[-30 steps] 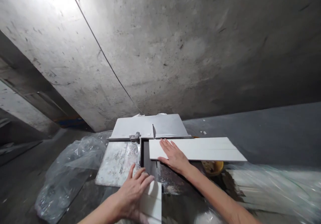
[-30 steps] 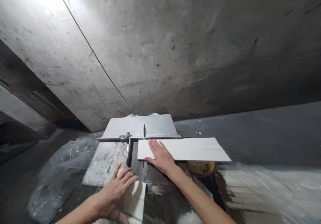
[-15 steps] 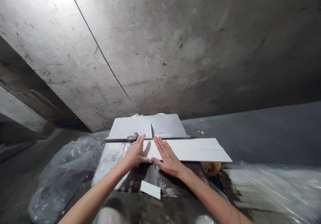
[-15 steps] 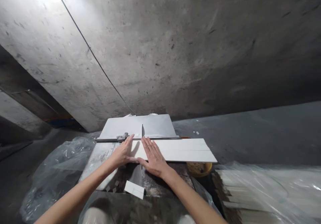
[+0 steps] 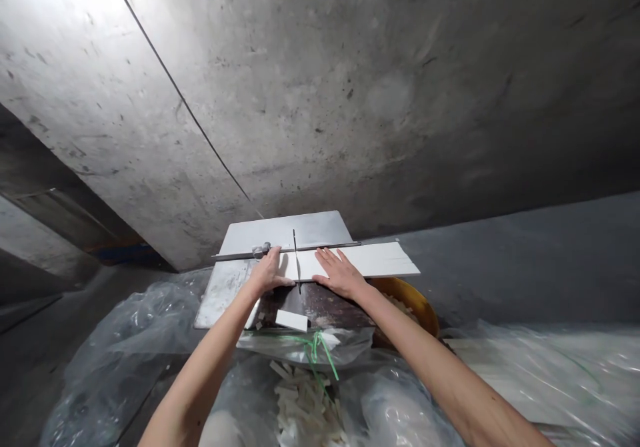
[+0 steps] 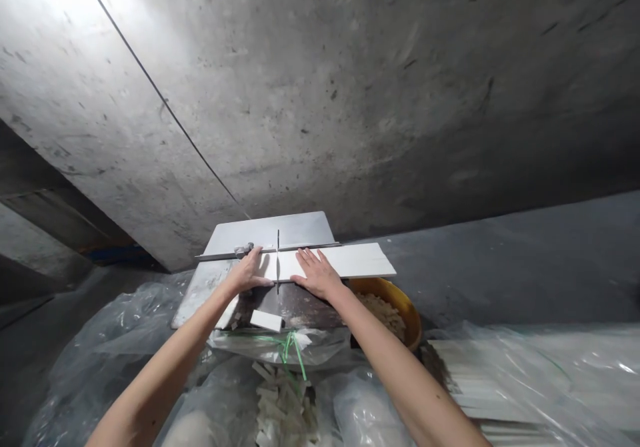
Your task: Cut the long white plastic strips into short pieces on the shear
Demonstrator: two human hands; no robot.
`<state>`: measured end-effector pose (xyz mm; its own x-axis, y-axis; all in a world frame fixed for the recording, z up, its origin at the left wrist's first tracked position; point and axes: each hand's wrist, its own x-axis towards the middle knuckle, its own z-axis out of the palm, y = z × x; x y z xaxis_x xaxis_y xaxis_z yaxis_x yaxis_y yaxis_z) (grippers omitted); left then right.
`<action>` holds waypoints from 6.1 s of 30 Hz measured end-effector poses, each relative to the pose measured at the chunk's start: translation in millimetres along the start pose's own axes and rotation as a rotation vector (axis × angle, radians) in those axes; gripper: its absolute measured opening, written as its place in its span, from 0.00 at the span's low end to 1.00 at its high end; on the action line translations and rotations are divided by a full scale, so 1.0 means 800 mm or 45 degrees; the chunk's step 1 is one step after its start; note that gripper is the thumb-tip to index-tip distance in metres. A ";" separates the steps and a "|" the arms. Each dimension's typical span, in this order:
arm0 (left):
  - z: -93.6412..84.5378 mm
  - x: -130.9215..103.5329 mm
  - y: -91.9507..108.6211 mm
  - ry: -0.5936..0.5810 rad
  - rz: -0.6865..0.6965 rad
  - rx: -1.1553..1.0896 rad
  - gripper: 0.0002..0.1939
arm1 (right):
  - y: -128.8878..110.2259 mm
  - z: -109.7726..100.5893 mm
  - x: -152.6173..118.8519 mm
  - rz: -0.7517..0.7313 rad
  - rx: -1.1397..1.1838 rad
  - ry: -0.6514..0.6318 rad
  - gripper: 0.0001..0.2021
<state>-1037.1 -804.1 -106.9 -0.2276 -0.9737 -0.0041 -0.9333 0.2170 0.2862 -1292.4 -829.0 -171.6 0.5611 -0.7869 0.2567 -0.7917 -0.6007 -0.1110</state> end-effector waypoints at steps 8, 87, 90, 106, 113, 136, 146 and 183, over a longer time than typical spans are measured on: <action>0.007 -0.072 0.028 -0.052 0.036 0.063 0.50 | -0.036 0.006 -0.079 -0.053 -0.006 0.125 0.36; 0.014 -0.133 0.040 -0.084 0.004 -0.065 0.59 | -0.135 -0.009 -0.094 0.006 0.337 0.172 0.41; 0.014 -0.116 0.036 -0.104 -0.011 -0.073 0.60 | -0.096 -0.001 -0.105 0.005 0.192 0.112 0.40; 0.006 -0.011 0.003 0.021 0.034 0.027 0.48 | -0.017 0.006 -0.011 0.041 -0.002 0.066 0.35; 0.011 -0.088 0.034 -0.103 0.017 0.054 0.51 | -0.057 0.016 -0.101 -0.003 0.036 0.182 0.37; 0.006 -0.175 0.016 0.075 0.168 -0.178 0.61 | -0.164 -0.009 -0.080 0.080 0.366 0.177 0.39; 0.015 -0.098 0.020 -0.079 0.025 -0.069 0.60 | -0.072 0.017 -0.085 -0.073 0.093 0.089 0.37; 0.060 -0.329 0.025 -0.356 0.483 0.096 0.47 | -0.176 0.021 -0.054 -0.136 0.188 0.110 0.37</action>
<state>-1009.1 -540.4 -146.1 -0.6123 -0.7713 -0.1735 -0.7852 0.5679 0.2467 -1201.0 -712.7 -183.2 0.6120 -0.7065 0.3554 -0.6815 -0.6991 -0.2164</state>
